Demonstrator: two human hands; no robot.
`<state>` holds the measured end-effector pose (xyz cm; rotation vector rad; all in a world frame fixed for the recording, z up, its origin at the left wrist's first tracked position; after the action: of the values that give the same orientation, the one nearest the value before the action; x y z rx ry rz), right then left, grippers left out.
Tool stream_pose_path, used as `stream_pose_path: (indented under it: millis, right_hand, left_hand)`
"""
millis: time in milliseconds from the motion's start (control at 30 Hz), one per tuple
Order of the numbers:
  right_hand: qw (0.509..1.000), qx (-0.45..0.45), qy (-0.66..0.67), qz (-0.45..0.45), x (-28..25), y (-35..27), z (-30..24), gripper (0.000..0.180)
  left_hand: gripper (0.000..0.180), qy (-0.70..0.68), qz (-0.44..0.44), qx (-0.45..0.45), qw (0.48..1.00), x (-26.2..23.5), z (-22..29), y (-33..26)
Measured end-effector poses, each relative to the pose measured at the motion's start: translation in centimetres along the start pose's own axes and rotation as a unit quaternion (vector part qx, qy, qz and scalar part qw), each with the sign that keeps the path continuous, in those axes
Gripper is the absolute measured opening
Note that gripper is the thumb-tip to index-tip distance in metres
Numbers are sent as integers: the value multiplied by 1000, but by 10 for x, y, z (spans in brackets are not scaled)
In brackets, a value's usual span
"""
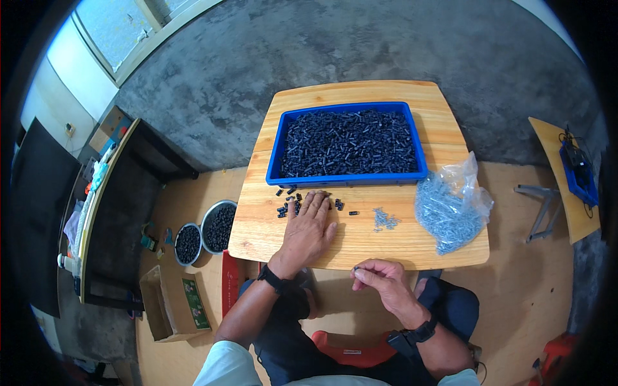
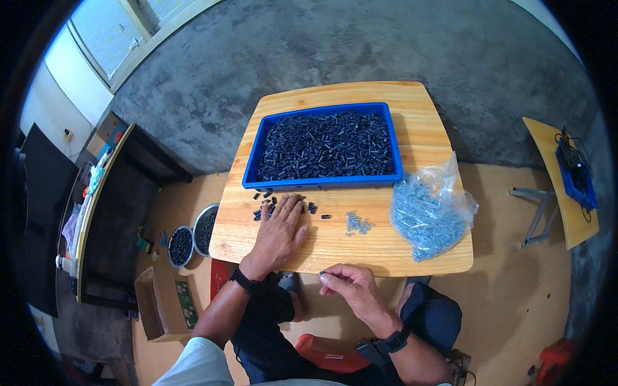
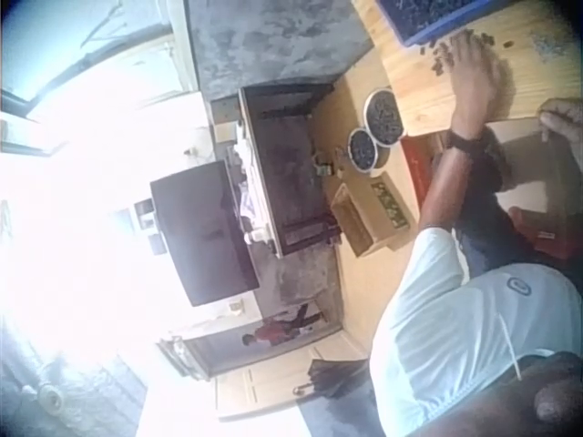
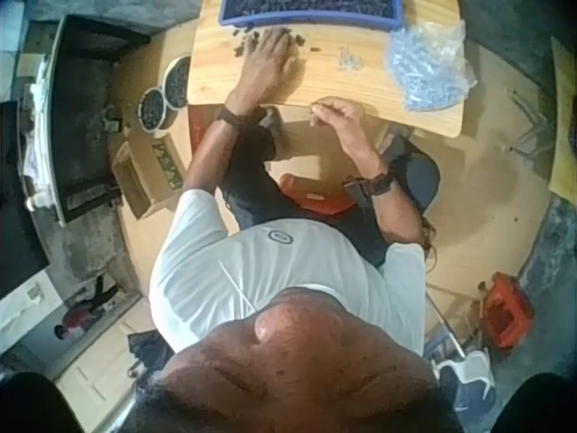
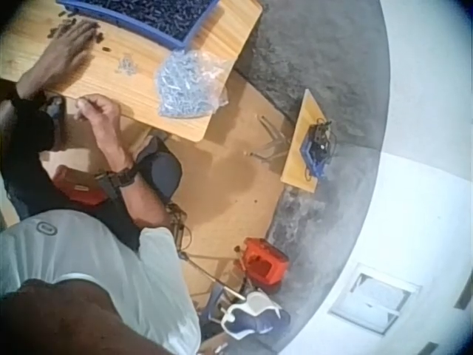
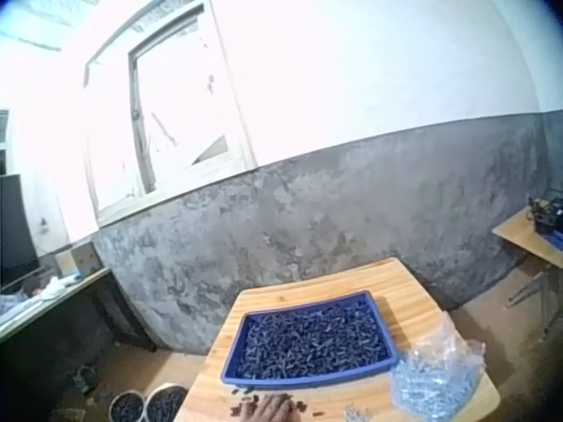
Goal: Assembling small black plastic tubes with silver metal pins.
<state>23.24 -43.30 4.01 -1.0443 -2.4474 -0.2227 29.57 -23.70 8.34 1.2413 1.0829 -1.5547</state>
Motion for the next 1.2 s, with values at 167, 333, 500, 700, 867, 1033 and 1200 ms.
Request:
stream_pose_path:
  millis: [167,333,500,700,867,1033,1200]
  right_hand:
    - [1000,-2,-7,-1,0,0,-1,19]
    - [1000,0,-11,-1,0,1,0,19]
    - [1000,-7,-5,2,-1,0,1,20]
    - [1000,6,-14,-2,1,0,0,19]
    - [1000,13,-14,-4,-1,-2,0,18]
    - [1000,5,-6,-2,0,0,-1,19]
    - [1000,1,-5,-7,1,-1,-1,20]
  left_hand:
    - [59,-25,23,-19,999,4,2,-16]
    - [48,-30,79,-17,996,-4,-1,-19]
    - [22,-56,185,-33,981,-38,-12,-1]
    - [12,21,154,-47,987,-23,-19,30]
    - [10,14,122,-46,991,-11,-24,38]
    - [9,15,147,-26,989,-16,-22,36]
    - [9,-21,161,-36,986,-19,-23,33]
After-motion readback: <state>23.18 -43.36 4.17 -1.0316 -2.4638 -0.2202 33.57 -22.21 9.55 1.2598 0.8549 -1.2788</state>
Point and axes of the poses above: each hand's wrist, its own y-axis towards the middle knuckle, its own x-axis out of the palm, z = x × y, the point moved 5 cm from there along y, towards the middle knuckle, and after that the axes turned 15 degrees about -z, right-handed, at the moved point
